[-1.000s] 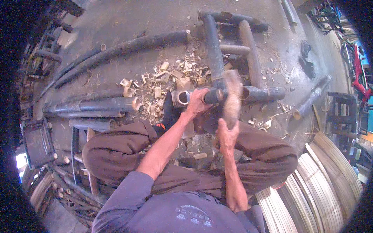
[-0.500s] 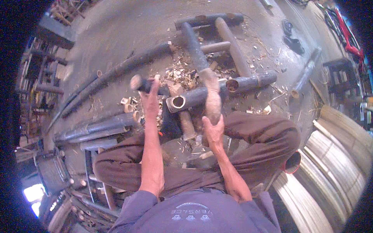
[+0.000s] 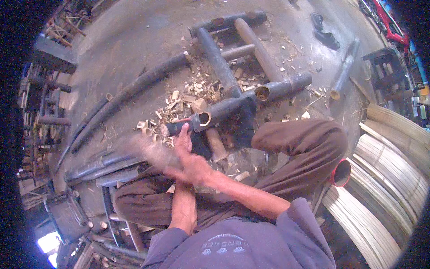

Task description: The person sits on the floor and uses a wooden mallet to strike and shape bamboo poles. They repeatedly tap the ends of the poles to fit them into a larger bamboo structure, occasionally adjusting the pieces by hand.

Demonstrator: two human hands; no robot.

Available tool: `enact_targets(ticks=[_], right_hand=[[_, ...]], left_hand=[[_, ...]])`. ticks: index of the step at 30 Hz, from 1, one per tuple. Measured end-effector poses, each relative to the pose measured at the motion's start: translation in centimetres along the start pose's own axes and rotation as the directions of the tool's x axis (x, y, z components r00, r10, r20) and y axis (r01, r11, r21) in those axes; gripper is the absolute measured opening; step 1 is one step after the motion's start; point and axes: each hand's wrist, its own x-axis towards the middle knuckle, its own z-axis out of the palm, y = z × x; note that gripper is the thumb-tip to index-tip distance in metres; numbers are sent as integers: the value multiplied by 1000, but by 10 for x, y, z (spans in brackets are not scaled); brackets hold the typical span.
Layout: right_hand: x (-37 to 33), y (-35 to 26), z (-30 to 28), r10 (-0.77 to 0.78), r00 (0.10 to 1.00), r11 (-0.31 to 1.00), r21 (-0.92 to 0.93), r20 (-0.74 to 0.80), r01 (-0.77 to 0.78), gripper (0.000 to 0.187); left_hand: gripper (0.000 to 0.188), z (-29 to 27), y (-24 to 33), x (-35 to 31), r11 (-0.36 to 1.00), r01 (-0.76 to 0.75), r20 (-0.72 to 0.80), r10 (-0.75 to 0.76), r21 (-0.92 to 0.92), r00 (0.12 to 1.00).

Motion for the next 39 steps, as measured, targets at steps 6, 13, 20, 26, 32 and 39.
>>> enact_targets(ticks=[6, 13, 20, 26, 32, 39], right_hand=[[-3, -6, 19, 89, 990, 995, 33, 108, -93, 79], [-6, -42, -3, -161, 987, 981, 106, -2, 161, 74], [-9, 18, -37, 324, 942, 945, -74, 86, -318, 75], [-48, 41, -86, 15, 862, 997, 72, -506, 25, 66], [-64, 54, -155, 509, 540, 848, 499, -671, -180, 42], [-47, 76, -114, 399, 371, 911, 409, -838, -53, 46]], left_hand=[[27, 22, 39, -22, 999, 52, 192, -47, -17, 980], [19, -3, 37, -23, 998, 54, -36, -53, 24, 998], [28, 35, 17, -37, 993, 122, 119, -121, 1, 986], [37, 84, 1, -40, 901, -254, 148, 214, 352, 966], [62, 149, -25, -33, 340, -538, 487, 228, 772, 843], [55, 120, -62, -1, 349, -468, 411, 228, 812, 883]])
